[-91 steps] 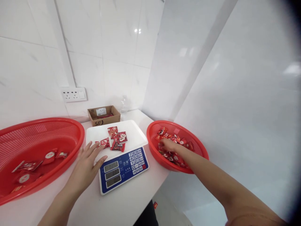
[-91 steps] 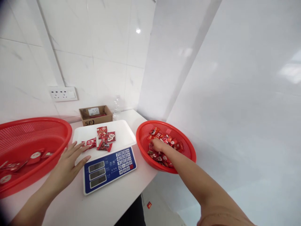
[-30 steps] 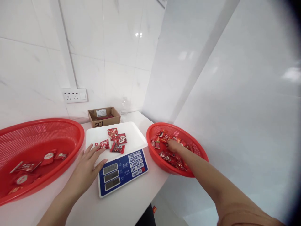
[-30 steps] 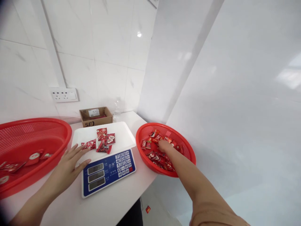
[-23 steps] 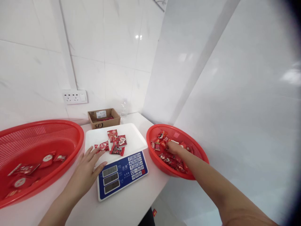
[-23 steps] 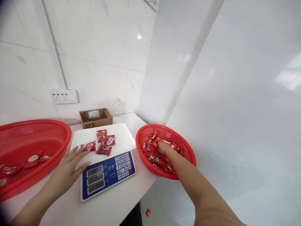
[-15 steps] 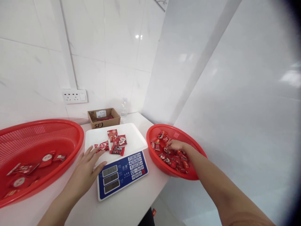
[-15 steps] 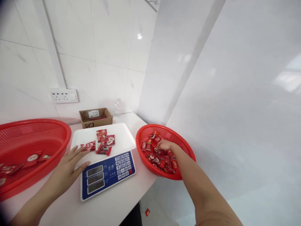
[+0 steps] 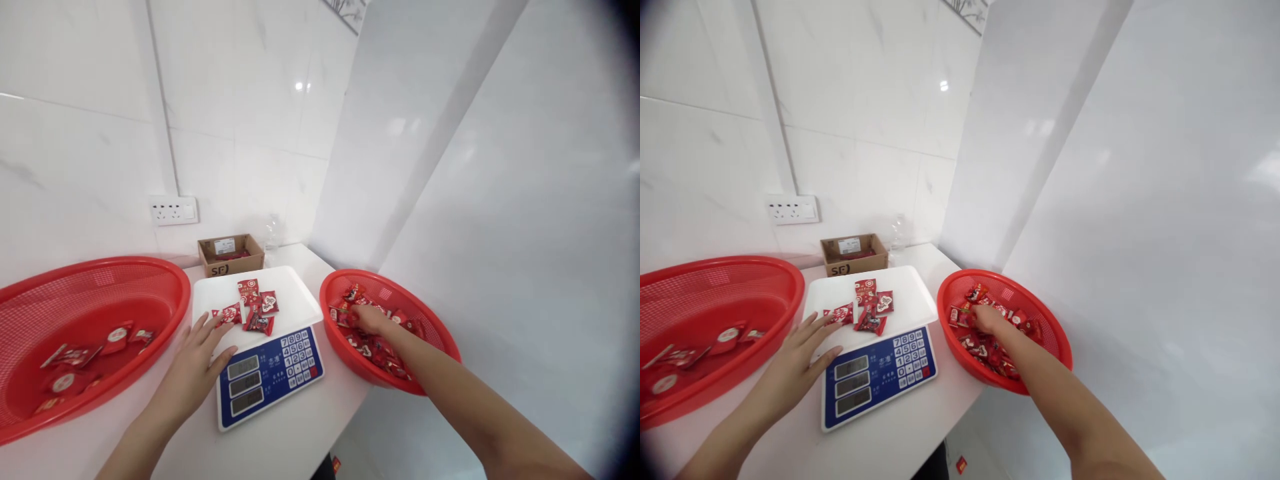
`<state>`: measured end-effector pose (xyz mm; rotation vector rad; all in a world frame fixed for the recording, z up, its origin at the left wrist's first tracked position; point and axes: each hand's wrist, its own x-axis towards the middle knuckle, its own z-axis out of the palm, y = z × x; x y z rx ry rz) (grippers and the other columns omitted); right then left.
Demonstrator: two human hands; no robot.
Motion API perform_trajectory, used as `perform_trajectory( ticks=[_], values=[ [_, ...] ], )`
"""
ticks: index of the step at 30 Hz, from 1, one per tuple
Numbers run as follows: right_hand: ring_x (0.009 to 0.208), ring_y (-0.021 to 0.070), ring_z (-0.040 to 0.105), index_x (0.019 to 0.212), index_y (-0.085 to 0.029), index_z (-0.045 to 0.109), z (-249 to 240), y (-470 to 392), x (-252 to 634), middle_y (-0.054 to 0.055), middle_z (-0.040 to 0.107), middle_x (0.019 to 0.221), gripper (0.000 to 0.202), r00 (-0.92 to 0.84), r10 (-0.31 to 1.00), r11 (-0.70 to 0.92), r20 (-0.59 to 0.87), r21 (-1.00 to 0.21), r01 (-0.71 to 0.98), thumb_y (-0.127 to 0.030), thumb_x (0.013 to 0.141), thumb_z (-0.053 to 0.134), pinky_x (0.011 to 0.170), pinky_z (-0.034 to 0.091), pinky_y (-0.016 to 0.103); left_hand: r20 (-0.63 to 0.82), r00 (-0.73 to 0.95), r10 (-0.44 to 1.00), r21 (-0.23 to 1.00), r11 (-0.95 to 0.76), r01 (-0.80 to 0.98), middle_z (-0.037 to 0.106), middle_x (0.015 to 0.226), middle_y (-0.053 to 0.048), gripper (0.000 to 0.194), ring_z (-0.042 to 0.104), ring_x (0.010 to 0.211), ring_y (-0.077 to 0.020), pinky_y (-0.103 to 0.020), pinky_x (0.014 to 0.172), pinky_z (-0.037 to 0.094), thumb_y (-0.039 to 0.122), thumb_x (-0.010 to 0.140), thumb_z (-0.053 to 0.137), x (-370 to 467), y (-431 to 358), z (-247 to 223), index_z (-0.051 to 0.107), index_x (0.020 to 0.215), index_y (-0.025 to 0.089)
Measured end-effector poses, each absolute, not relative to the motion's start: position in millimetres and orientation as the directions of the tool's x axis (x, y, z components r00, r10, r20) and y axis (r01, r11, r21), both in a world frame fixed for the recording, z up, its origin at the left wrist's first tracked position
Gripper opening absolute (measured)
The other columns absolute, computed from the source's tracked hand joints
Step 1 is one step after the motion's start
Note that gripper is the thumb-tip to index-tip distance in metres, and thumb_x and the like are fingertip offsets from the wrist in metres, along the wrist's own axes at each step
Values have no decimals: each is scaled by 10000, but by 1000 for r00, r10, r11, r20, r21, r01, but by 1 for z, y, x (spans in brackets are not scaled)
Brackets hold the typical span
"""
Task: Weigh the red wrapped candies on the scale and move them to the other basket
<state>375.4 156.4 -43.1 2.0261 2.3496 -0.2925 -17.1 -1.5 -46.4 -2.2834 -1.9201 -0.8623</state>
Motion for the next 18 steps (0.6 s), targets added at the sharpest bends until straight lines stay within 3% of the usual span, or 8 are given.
perform_trajectory(
  ticks=[3,10,15,18],
  values=[
    [830,240,610,767,-173,641,-22,160,372,96,683,862,103,-137,989,128,-47,-158,979,-181,738,543,698,400,298,408,83,909,321,-228,919,494,1340,-102,431,307,1315,-314,-553,1026,299,447,875,410,-15,-4,-43,544,1218,223],
    [837,163,596,888,-194,591,22,142,301,41,673,914,261,-240,954,294,182,-382,876,-321,864,365,720,418,240,415,76,906,341,-233,911,484,1351,-79,388,294,1325,-291,-547,1040,289,411,884,427,-12,-10,-38,529,1226,261],
    [746,148,609,813,-195,623,15,119,238,11,688,797,175,-436,891,425,128,-574,699,-297,810,481,683,442,244,414,82,907,352,-242,904,476,1358,-81,387,280,1332,-284,-546,1045,280,414,892,414,-12,-12,-34,525,1229,261],
    [763,150,621,952,-201,626,8,117,218,18,694,825,209,-459,882,428,107,-592,683,-288,818,491,721,461,268,420,74,905,364,-242,900,473,1361,-75,379,274,1335,-283,-545,1048,275,406,889,423,-12,-12,-33,524,1227,266]
  ],
)
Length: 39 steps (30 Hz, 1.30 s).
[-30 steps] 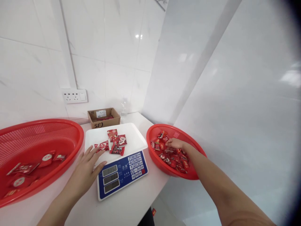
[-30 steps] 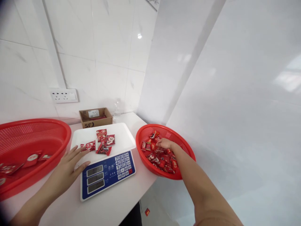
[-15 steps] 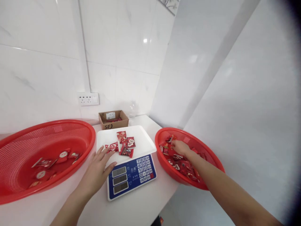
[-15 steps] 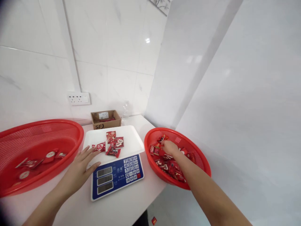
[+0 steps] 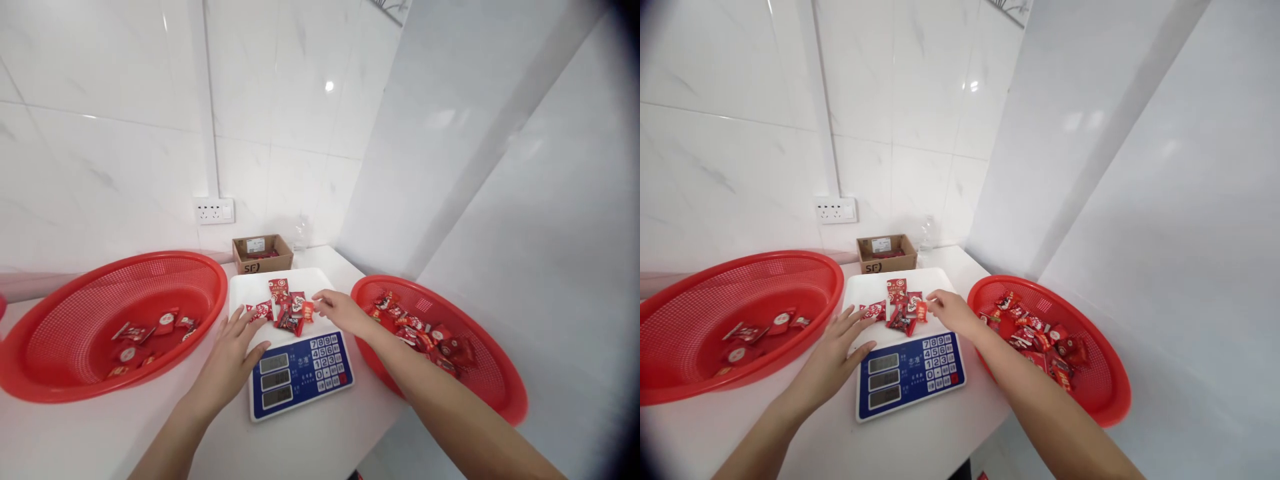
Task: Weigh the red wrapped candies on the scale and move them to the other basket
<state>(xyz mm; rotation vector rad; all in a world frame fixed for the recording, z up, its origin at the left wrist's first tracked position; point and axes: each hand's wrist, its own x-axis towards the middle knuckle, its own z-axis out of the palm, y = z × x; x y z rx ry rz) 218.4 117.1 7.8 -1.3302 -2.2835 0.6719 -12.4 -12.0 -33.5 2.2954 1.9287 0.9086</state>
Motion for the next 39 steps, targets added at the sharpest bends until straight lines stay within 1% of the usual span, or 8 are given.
perform_trajectory(
  ticks=[5,10,14,17,26,32,35,39],
  values=[
    [1085,202,547,1200,-227,534,-4,110,202,69,572,1240,387,-520,837,507,171,-599,620,-331,829,497,930,412,357,415,66,908,381,-239,893,468,1363,-70,364,260,1341,-282,-546,1049,264,396,892,418,-14,-12,-33,520,1221,280],
    [1243,211,427,1237,-196,525,-10,89,198,93,497,1333,439,-643,746,593,175,-614,521,-319,816,518,1055,303,382,362,71,929,374,-215,902,462,1368,-81,369,263,1338,-290,-555,1049,247,373,893,420,-14,-12,-31,508,1233,262],
    [1238,195,433,1238,-233,510,-2,66,221,67,498,1334,414,-477,824,552,307,-630,547,-381,855,455,1046,329,397,286,62,956,349,-164,923,416,1402,-101,402,258,1338,-296,-547,1054,237,346,887,441,-13,-13,-31,474,1273,240],
    [1232,207,440,1218,-199,522,-1,47,254,88,517,1313,429,-324,881,473,345,-621,625,-417,860,431,1037,345,404,254,8,967,320,-92,943,347,1441,-122,470,231,1345,-315,-549,1056,227,369,881,452,-11,-12,-34,419,1323,213],
    [1176,242,503,1243,-157,512,-19,20,325,97,551,1280,504,-145,983,181,112,-468,865,-440,843,392,984,403,403,220,60,974,239,-113,964,395,1419,-89,485,206,1352,-317,-598,1048,183,472,910,332,2,-7,-28,423,1318,227],
    [1065,291,585,1343,-228,418,-14,18,319,83,600,1222,526,-94,995,81,-33,-280,957,-449,872,341,851,477,438,314,21,949,255,-105,961,430,1388,-112,437,243,1343,-298,-550,1059,217,421,911,357,-5,-20,-19,472,1266,193],
    [977,303,629,1351,-242,411,-14,17,317,90,641,1155,527,-86,996,78,-32,-197,977,-453,874,340,774,503,433,395,-26,918,275,-92,957,498,1323,-122,418,306,1316,-286,-520,1058,254,430,892,404,-20,-36,-19,526,1203,178],
    [974,297,631,1344,-261,419,-15,16,318,69,635,1170,527,-94,996,90,-11,-174,981,-473,866,353,756,512,418,494,-58,868,259,-83,962,578,1218,-125,375,365,1282,-276,-487,1044,306,411,884,438,-41,-59,-21,574,1126,158]
  ],
)
